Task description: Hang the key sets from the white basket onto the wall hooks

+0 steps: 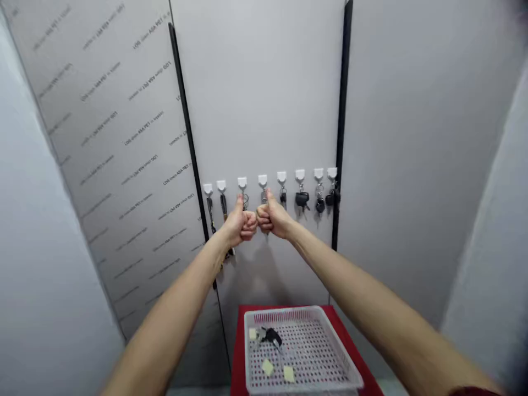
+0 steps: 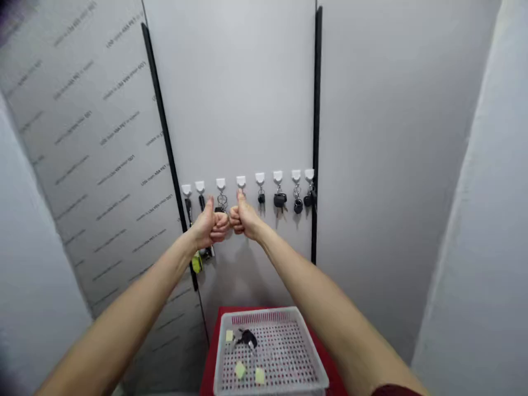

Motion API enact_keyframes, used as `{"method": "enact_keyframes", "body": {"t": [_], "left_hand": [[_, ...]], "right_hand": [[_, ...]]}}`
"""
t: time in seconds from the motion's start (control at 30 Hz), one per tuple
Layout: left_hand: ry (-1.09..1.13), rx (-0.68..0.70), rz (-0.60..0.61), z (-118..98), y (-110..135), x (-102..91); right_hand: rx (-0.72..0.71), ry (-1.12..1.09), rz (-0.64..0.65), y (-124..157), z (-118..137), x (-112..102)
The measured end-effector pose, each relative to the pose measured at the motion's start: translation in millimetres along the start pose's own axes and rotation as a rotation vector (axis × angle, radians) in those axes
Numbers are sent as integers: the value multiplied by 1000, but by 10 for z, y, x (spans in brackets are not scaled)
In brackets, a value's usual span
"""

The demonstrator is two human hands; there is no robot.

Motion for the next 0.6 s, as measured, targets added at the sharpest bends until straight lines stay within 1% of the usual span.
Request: {"method": "enact_keyframes", "body": {"t": [0.07, 0.13, 0.17, 0.2, 0.23, 0.27, 0.3, 0.37, 0.4, 0.47, 0.53, 0.6], "left_hand": [[-163, 187, -393, -24, 30, -364], [-347, 292, -753, 14, 124, -641], [-470, 321, -968, 52, 198, -744], [-586, 313, -1138, 114, 256, -804], [-681, 271, -1239, 196, 281, -833], [-758, 221, -1281, 283, 278, -843], [-822, 175, -1285, 363, 260, -848], [-920, 131, -1250, 461, 228, -876], [-953, 123, -1221, 477, 224, -912], [-988, 94, -1118, 460, 230, -1036], [-991, 53, -1008, 386, 256, -1190], [-973, 56, -979, 242, 295, -1320]], "right_hand": [[-87, 95, -233, -136, -21, -83], [-161, 230, -434, -251, -38, -124], [-204, 325, -539, -294, -39, -130], [-233, 425, -620, -336, -43, -116], [-245, 525, -681, -376, -52, -89], [-242, 618, -729, -412, -64, -57], [-231, 701, -761, -442, -75, -24], [-205, 812, -787, -486, -92, 28], [-198, 830, -781, -501, -93, 39], [-200, 787, -769, -518, -69, 20], [-239, 659, -779, -521, 13, -37], [-303, 505, -781, -527, 154, -88]]}}
Point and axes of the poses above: each hand's wrist, its own y-axis away from the middle knuckle, its own x-axis out of the palm, z = x × y, the point moved 5 cm from there along -y, towards the middle knuckle, and after that the axes turned 8 degrees about x, right-handed, at the moved point
